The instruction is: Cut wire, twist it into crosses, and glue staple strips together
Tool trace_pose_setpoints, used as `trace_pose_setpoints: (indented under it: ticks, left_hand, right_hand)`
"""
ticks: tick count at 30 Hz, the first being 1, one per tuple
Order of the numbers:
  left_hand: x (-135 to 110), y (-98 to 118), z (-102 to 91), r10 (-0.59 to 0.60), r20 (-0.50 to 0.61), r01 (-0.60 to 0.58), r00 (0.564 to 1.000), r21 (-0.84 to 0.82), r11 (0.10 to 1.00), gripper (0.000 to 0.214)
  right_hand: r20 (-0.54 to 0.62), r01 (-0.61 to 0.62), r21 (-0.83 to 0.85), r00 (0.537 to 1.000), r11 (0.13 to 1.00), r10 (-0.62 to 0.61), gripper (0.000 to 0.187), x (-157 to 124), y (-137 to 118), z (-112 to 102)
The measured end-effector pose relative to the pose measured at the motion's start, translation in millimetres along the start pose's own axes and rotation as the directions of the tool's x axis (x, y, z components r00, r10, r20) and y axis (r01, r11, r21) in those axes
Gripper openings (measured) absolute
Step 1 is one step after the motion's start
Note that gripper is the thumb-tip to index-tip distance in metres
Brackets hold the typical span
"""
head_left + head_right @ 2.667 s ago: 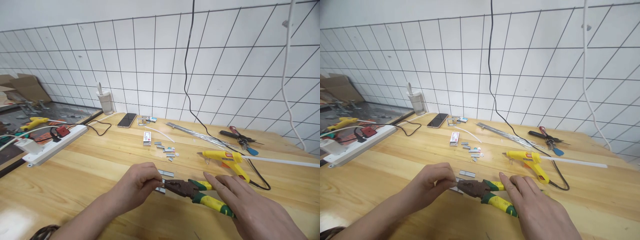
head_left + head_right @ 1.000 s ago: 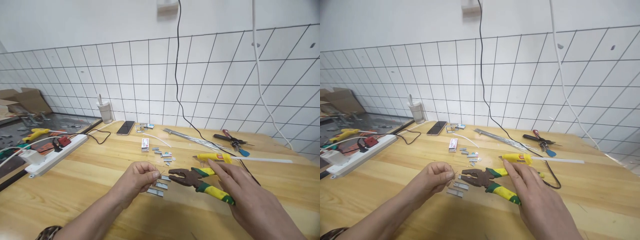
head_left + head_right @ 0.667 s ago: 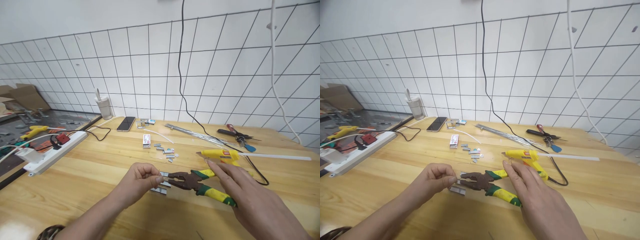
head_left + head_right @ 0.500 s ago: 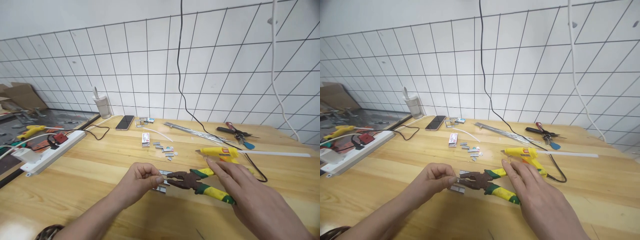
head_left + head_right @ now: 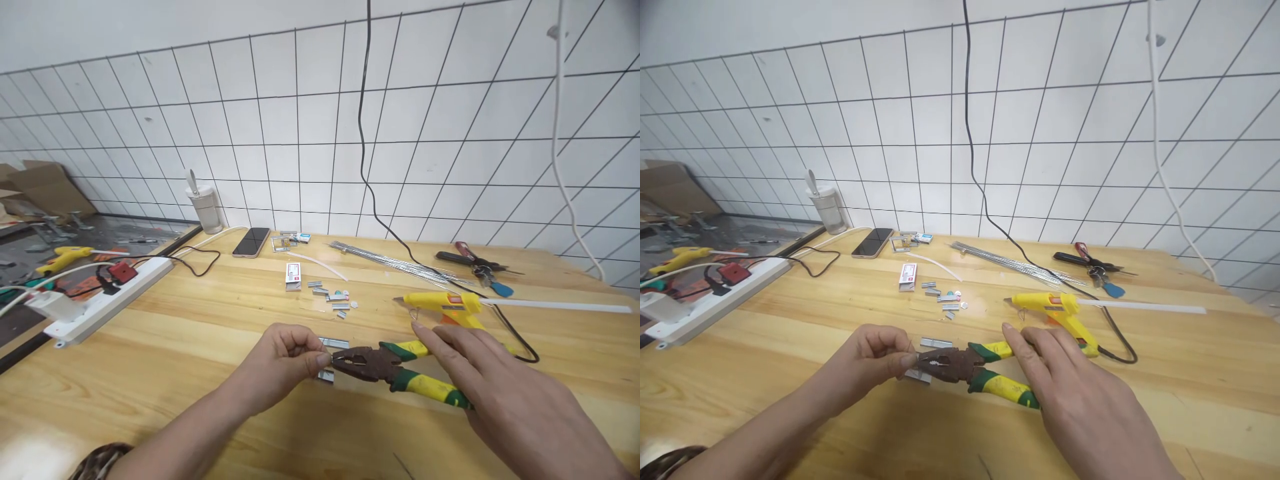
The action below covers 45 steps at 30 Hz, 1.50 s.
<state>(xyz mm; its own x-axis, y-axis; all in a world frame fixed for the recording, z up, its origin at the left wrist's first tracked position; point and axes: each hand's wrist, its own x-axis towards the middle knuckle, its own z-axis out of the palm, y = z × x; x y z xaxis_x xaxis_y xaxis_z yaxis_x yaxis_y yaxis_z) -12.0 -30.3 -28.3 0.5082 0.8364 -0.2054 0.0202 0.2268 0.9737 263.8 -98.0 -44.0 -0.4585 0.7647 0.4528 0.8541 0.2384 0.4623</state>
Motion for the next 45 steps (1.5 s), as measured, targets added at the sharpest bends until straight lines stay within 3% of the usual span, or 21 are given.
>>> trace_pose_setpoints:
  ticks: [26, 32, 35, 37, 38, 41, 43, 45]
  left_hand:
    - [2, 1, -0.2, -0.038, 0.019, 0.038, 0.999, 0.012, 0.999, 0.026]
    - [1, 0, 1.5, 0.016, -0.008, -0.016, 1.000, 0.068, 0.998, 0.026]
    - [-1, 0, 4.2, 0.129, -0.044, -0.120, 0.991, 0.176, 0.977, 0.024]
    - [-3, 0, 4.9, 0.298, -0.053, -0.260, 0.953, 0.357, 0.897, 0.022]
    - [-4, -1, 4.5, 0.401, -0.027, -0.343, 0.916, 0.467, 0.815, 0.020]
    - [-6, -4, 0.3, 0.643, 0.171, -0.548, 0.747, 0.705, 0.449, 0.018]
    - [-7, -7, -3.8, 0.693, 0.305, -0.606, 0.653, 0.760, 0.235, 0.017]
    - [-6, -9, -6.5, 0.688, 0.374, -0.606, 0.622, 0.786, 0.122, 0.018]
  right_hand:
    - [-0.027, 0.017, -0.009, 0.999, 1.000, -0.018, 0.064, -2, 0, 1]
    - [-0.017, 0.029, 0.036, 0.999, 0.999, -0.028, 0.065, -4, -1, 3]
    - [0.044, -0.006, 0.147, 0.999, 0.989, 0.000, 0.066, -8, -3, 6]
    - [0.121, -0.064, 0.273, 0.992, 0.960, 0.032, 0.066, -8, -5, 5]
    - [0.172, -0.101, 0.346, 0.984, 0.933, 0.043, 0.066, -8, -7, 3]
    - [0.352, -0.234, 0.544, 0.935, 0.806, 0.035, 0.054, 1, -12, -8]
    - [0.463, -0.321, 0.620, 0.886, 0.716, -0.003, 0.039, 8, -14, -16]
    - [0.533, -0.392, 0.655, 0.846, 0.646, -0.028, 0.028, 14, -15, -21]
